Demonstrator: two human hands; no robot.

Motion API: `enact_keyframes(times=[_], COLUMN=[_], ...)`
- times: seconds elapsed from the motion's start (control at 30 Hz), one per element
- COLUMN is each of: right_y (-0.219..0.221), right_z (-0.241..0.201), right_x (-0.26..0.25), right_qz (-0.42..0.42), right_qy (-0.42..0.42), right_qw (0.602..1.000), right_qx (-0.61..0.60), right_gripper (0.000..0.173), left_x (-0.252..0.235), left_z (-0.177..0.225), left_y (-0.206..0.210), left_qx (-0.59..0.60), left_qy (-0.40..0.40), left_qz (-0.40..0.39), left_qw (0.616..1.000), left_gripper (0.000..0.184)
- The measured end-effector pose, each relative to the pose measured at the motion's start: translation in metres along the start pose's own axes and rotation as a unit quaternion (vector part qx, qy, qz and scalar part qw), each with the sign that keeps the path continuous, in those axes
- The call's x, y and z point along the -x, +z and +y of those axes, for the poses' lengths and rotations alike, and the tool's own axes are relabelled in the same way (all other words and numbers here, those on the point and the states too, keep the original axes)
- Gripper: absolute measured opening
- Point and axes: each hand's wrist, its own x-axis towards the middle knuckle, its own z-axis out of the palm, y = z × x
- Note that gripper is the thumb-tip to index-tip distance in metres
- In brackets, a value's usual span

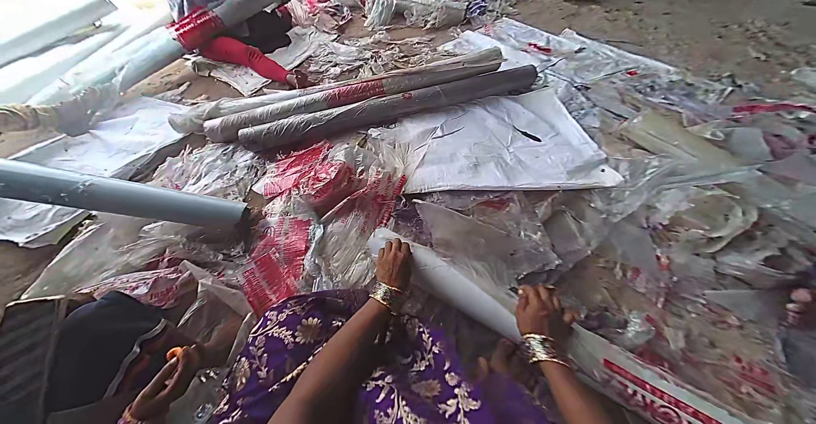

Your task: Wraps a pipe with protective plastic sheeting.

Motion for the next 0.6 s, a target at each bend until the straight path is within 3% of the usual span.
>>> enact_keyframes(times=[0.17, 0.3, 0.4, 0.53, 0.57, 0.6], right_y=[-0.001, -0.005, -0.001, -0.003, -0.003, -0.004], right_z=[0.0, -0.002, 0.0, -0.001, -0.002, -0.003], right_x=[0.002, 0.002, 0.002, 0.0, 0.0, 0.0], right_qz=[0.001, -0.006, 0.011, 0.002, -0.003, -0.016], right_qy=[-0.002, 0.001, -0.007, 0.002, 0.008, 0.018], right_qw=[1.0, 1.0, 1.0, 1.0, 1.0, 1.0], right_qx=[0.004, 0.006, 0.002, -0.01, -0.012, -0.015], right_gripper=[0.027, 0.027, 0.026, 0.026, 0.027, 0.027], left_x=[-0.004, 0.003, 0.012, 0.019, 0.015, 0.011], left_z=[0.003, -0.026, -0.057, -0.059, -0.056, -0.054], left_y=[-0.019, -0.026, -0.017, -0.007, -0.007, -0.009], left_qx=[0.009, 0.021, 0.093, 0.206, 0.209, 0.198], left_qy=[-0.019, 0.092, 0.178, 0.257, 0.258, 0.243], left_qz=[-0.124, -0.209, -0.154, -0.02, -0.013, -0.02], left_qw=[0.992, 0.973, 0.967, 0.944, 0.943, 0.949], left_gripper=[0.032, 0.029, 0.021, 0.015, 0.016, 0.031])
